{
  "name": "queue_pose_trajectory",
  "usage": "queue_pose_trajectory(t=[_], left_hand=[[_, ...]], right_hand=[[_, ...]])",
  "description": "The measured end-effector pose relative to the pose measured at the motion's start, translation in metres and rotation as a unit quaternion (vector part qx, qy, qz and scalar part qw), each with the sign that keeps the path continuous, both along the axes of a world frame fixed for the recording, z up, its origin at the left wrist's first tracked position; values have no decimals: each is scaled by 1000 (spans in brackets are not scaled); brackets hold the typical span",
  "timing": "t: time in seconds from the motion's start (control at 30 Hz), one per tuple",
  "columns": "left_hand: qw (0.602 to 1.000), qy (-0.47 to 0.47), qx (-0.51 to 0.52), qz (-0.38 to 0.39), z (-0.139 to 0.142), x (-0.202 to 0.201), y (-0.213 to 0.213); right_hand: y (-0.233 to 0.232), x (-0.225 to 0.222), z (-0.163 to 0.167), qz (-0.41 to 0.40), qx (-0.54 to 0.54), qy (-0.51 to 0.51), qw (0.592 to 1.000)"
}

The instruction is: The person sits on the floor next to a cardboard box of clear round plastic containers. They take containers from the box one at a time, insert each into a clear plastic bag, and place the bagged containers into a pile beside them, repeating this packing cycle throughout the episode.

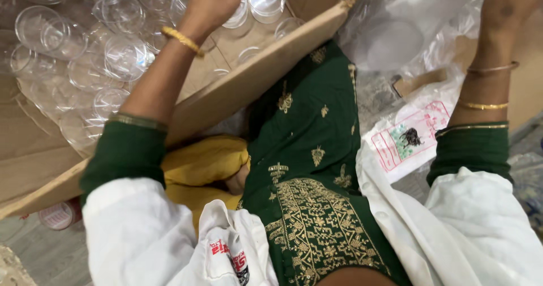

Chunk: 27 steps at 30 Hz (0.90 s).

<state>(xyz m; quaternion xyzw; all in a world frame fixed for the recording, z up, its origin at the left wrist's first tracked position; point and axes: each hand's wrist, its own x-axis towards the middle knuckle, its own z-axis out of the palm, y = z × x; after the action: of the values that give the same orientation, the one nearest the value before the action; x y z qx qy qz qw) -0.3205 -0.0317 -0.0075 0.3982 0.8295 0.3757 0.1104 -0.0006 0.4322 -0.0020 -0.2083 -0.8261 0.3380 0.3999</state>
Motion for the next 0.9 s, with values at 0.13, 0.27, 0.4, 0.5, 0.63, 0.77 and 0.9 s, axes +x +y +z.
queue_pose_trajectory(t=[0.13,0.27,0.4,0.5,0.63,0.77,0.9], left_hand=[[932,-11,-331,-145,-101,-48,14],[923,-73,-327,-191,-176,-30,35],[912,-129,-333,-200,-217,11,38],[915,-144,-326,-188,-225,13,26],[918,-276,-240,-157,-214,-7,12],[954,-176,-208,-121,-167,-15,17],[986,-145,-61,49,-71,-34,32]], right_hand=[[-5,-53,-3,-13,339,-122,933],[-49,-61,2,89,255,-151,951],[-98,-48,21,118,-130,-109,978],[-127,-31,31,204,-120,-23,971],[-148,-5,43,71,206,-100,971],[-165,10,51,24,-42,-52,997],[-182,30,61,20,-209,45,977]])
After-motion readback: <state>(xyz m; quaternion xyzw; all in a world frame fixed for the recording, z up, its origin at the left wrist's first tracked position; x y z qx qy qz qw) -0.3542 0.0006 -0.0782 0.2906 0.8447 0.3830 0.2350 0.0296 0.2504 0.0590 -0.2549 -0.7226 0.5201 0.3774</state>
